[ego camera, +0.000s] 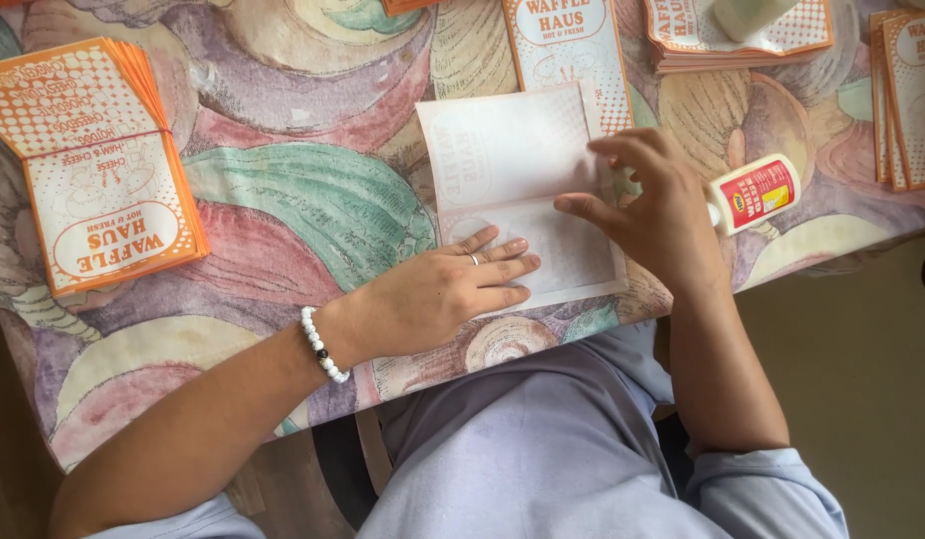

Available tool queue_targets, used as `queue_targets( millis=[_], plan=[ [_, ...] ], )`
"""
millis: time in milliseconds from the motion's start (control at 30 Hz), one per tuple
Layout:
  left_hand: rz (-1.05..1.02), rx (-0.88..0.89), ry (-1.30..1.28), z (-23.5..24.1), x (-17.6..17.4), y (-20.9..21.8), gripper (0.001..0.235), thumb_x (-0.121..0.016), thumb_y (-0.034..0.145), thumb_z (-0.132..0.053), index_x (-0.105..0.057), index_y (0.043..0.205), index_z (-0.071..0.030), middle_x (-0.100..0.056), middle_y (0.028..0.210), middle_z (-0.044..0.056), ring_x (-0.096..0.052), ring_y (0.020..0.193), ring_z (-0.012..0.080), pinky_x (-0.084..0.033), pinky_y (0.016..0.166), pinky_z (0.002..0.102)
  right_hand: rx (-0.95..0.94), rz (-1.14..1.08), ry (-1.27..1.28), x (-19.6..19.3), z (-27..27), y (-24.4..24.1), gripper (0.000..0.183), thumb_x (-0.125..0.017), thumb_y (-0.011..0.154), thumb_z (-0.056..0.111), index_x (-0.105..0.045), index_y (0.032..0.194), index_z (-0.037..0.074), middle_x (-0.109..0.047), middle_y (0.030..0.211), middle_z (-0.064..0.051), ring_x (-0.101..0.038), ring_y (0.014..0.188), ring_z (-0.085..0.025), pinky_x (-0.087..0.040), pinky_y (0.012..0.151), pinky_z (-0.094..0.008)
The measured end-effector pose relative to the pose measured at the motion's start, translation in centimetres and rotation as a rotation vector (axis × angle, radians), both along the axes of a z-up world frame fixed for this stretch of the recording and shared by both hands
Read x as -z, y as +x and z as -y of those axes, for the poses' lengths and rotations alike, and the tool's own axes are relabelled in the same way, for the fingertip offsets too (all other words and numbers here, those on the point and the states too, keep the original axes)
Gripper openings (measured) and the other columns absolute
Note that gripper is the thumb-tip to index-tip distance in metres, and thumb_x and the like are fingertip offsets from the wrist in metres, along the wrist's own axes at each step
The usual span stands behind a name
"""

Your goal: Applying glue to paper templates and folding them to assemble waffle bags

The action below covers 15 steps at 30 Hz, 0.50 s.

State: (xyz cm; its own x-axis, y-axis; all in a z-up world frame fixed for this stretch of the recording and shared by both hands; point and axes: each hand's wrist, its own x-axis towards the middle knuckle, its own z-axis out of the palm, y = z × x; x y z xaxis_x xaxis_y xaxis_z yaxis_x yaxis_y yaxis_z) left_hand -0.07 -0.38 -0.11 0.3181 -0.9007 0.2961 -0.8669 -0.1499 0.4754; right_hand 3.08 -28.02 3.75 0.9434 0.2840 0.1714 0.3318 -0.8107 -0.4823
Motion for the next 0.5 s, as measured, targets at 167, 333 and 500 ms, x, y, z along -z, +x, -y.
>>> queue_targets(
  millis=[167,333,500],
  plan=[
    [-0.036,0.015,-0.017,0.0,0.2,0.0,0.045,-0.039,0.094,0.011,-0.064,0.131,0.000,-0.051,0.151,0.023,-0.047,0.144,0.0379,-0.029,0.125,0.052,0.105,-0.153,0.042,-1.0,-0.8,0.9,0.083,-0.094,0.075,0.039,-0.056,0.142,0.008,-0.067,0.126,-0.006,-0.067,0.100,-0.021,-0.050,0.077,-0.039],
    [-0.035,0.002,-0.018,0.1,0.0,0.0,0.044,-0.041,0.093,0.009,-0.065,0.129,0.000,-0.053,0.150,0.023,-0.049,0.142,0.0381,-0.031,0.124,0.052,0.105,-0.306,-0.142,-1.7,-2.0,2.7,0.115,-0.094,0.067,0.050,-0.039,0.159,0.009,-0.049,0.128,-0.009,-0.058,0.085,-0.025,-0.049,0.067,-0.048],
    [-0.037,-0.008,-0.017,0.1,0.0,0.0,0.045,-0.043,0.092,0.010,-0.065,0.129,-0.001,-0.052,0.151,0.021,-0.048,0.143,0.0365,-0.030,0.125,0.050,0.028,-0.431,-0.134,-2.3,-1.7,4.9,0.094,-0.098,0.061,0.042,-0.056,0.140,0.015,-0.053,0.119,-0.012,-0.059,0.095,-0.028,-0.050,0.082,-0.045]
  ],
)
